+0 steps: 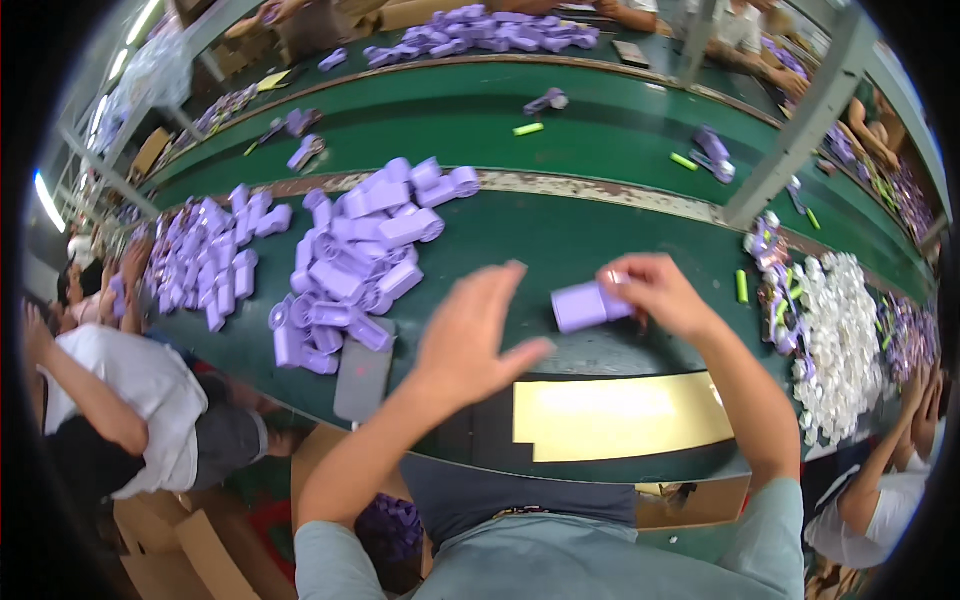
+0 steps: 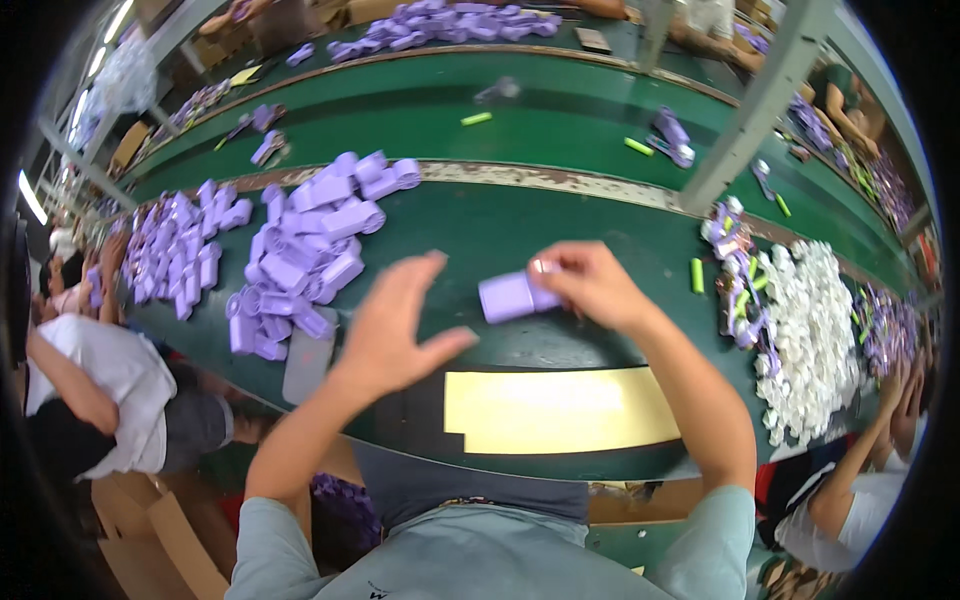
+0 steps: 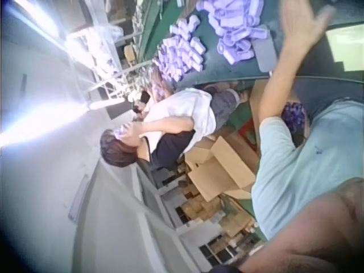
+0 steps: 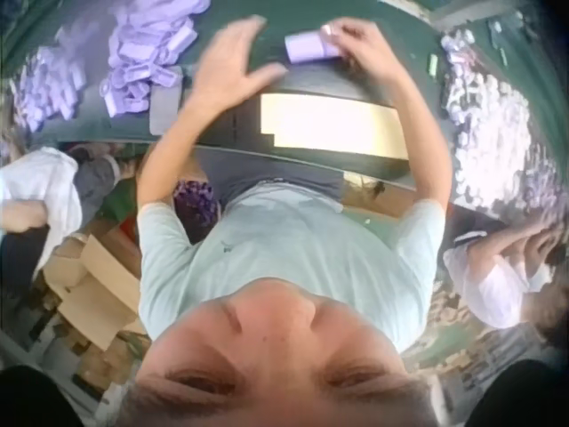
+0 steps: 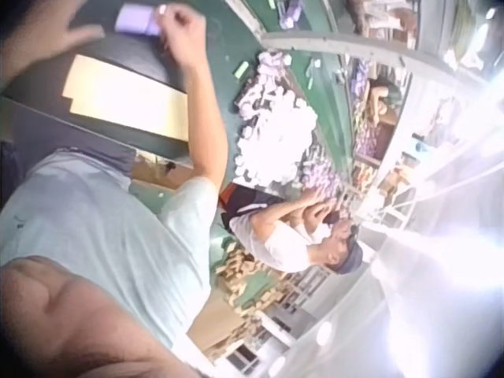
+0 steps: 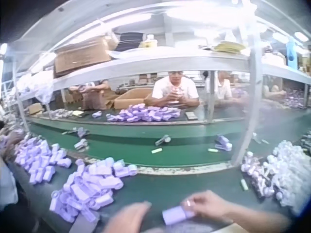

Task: The person assembles handheld electric fans by placing batteries, fan motors, and internal components into plastic casing halves, applying adhesive strips, and fitting the outer casing pieces together by hand.

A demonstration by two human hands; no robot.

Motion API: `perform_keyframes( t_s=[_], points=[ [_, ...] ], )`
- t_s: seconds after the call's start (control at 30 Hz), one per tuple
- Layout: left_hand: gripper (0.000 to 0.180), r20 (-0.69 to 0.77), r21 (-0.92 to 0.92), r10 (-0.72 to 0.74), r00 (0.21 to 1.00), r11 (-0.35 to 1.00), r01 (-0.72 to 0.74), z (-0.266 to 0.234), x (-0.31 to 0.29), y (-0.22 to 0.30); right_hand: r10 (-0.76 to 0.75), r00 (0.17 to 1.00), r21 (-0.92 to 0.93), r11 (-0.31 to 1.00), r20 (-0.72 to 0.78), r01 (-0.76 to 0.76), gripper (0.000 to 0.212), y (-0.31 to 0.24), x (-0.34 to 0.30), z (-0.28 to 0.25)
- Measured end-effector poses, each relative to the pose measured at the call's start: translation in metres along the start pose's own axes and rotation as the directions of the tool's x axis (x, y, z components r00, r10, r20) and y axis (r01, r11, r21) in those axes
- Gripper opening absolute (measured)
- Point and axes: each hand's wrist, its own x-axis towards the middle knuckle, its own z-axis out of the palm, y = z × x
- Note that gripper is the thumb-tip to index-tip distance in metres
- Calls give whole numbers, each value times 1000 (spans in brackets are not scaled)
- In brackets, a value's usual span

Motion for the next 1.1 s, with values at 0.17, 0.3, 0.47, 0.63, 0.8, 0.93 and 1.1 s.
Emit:
perform_keyframes(
  t_s=[0.17,0.3,0.47,0.63,0.8,0.93,1.1],
  points=[
    [61,-143,517,-57,988,847,124,-42,37,-86,11,930,210,975,-367,71,35,18,101,-58],
    [56,-57,744,-115,992,658,120,-49,36,-146,44,821,309,937,-570,165,35,40,161,-81],
    [45,41,628,-151,988,773,92,-41,49,-120,-481,415,-592,782,-772,-195,42,78,172,-171],
    [35,-74,226,83,994,972,-64,-38,49,-45,28,501,-289,788,-865,-544,51,75,172,-215],
    [42,147,-284,-237,960,920,271,-32,-2,-13,-238,518,-511,710,-821,-484,43,70,174,-176],
    [64,314,-776,-480,819,367,513,-16,-1,50,-429,626,-675,704,-651,-220,34,53,118,-146],
    [66,480,-775,-429,765,200,599,8,-35,26,-660,533,-697,696,-529,169,32,49,77,-107]
  ],
)
